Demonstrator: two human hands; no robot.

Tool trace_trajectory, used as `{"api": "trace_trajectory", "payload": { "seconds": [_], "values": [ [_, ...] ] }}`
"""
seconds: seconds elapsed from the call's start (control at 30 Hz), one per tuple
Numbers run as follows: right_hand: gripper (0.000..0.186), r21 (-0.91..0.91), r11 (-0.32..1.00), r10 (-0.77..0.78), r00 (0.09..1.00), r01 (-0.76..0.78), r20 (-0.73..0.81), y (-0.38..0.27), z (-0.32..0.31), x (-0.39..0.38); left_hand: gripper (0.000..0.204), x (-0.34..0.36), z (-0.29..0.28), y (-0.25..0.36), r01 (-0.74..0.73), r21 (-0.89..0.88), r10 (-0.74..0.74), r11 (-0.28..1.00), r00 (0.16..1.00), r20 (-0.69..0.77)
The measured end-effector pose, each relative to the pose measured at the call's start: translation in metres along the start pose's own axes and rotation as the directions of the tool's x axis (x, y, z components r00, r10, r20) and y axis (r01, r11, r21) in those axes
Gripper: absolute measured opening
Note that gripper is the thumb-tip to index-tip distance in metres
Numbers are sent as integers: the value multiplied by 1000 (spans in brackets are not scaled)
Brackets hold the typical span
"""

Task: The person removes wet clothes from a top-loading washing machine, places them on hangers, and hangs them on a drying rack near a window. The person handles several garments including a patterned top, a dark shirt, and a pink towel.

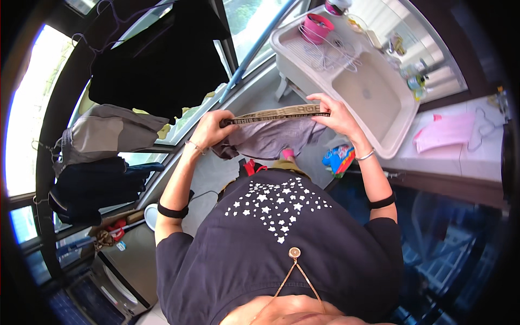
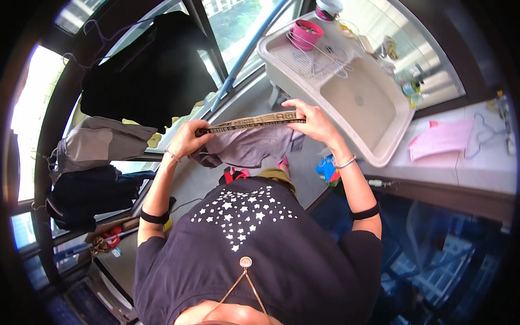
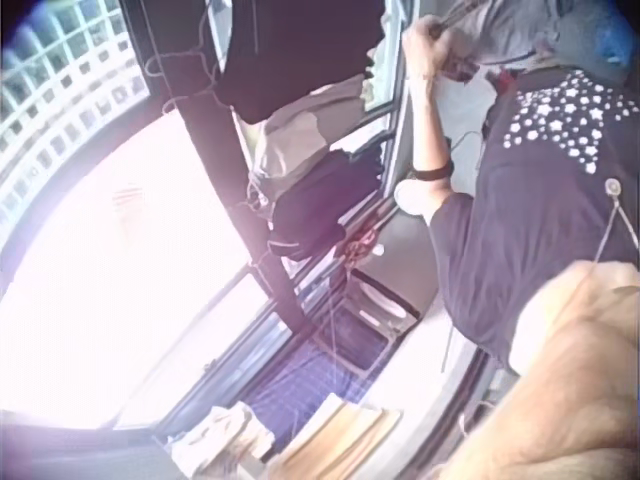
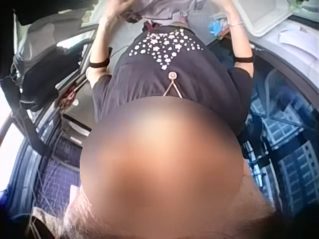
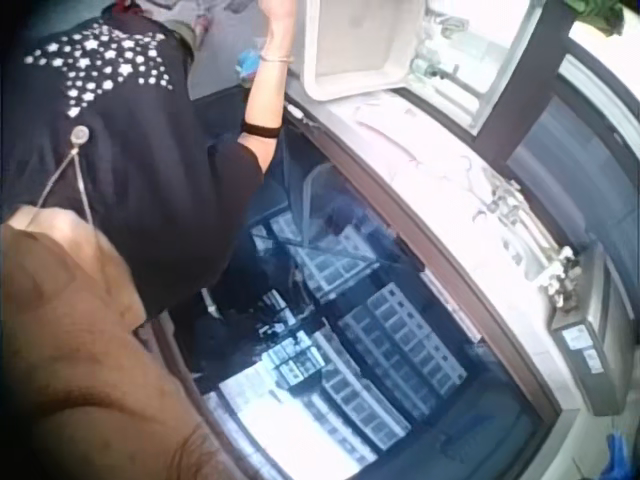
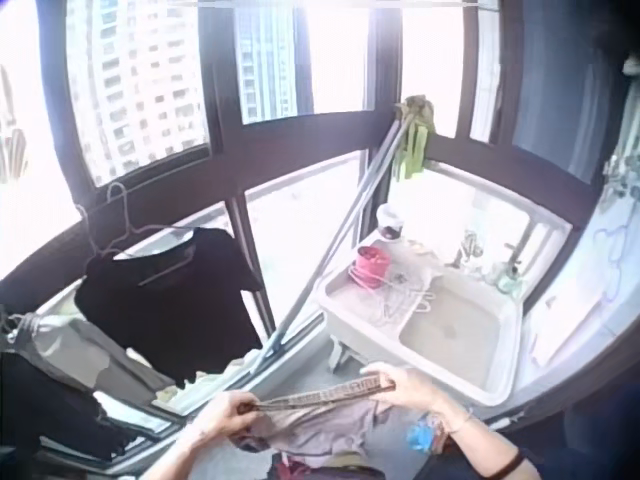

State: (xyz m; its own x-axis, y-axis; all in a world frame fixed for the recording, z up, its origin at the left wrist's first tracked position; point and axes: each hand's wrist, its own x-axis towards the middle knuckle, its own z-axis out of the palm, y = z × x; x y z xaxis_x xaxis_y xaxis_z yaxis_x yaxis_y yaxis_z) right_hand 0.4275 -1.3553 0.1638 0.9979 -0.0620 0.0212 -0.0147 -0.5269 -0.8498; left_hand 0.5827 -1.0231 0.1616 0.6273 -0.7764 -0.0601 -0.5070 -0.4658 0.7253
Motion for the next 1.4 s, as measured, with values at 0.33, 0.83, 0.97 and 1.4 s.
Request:
{"api": "trace_trajectory", "payload": {
  "seconds": [0.33,0.83,0.97,1.4],
  "values": [
    [29,-602,796,170,931,63,322,38,-19,49,17,26,58,-46,422,-427,-536,800,822,-192],
    [76,-511,828,-113,962,230,249,45,-22,93,19,27,130,-77,576,-355,-672,737,565,-478],
    [57,-278,902,-201,892,330,404,66,-32,100,20,38,139,-79,-15,-900,-871,436,246,-426],
    [25,-641,766,-154,955,-47,-255,307,-81,236,4,73,148,4,109,-941,-881,322,398,-255]
  ]
}}
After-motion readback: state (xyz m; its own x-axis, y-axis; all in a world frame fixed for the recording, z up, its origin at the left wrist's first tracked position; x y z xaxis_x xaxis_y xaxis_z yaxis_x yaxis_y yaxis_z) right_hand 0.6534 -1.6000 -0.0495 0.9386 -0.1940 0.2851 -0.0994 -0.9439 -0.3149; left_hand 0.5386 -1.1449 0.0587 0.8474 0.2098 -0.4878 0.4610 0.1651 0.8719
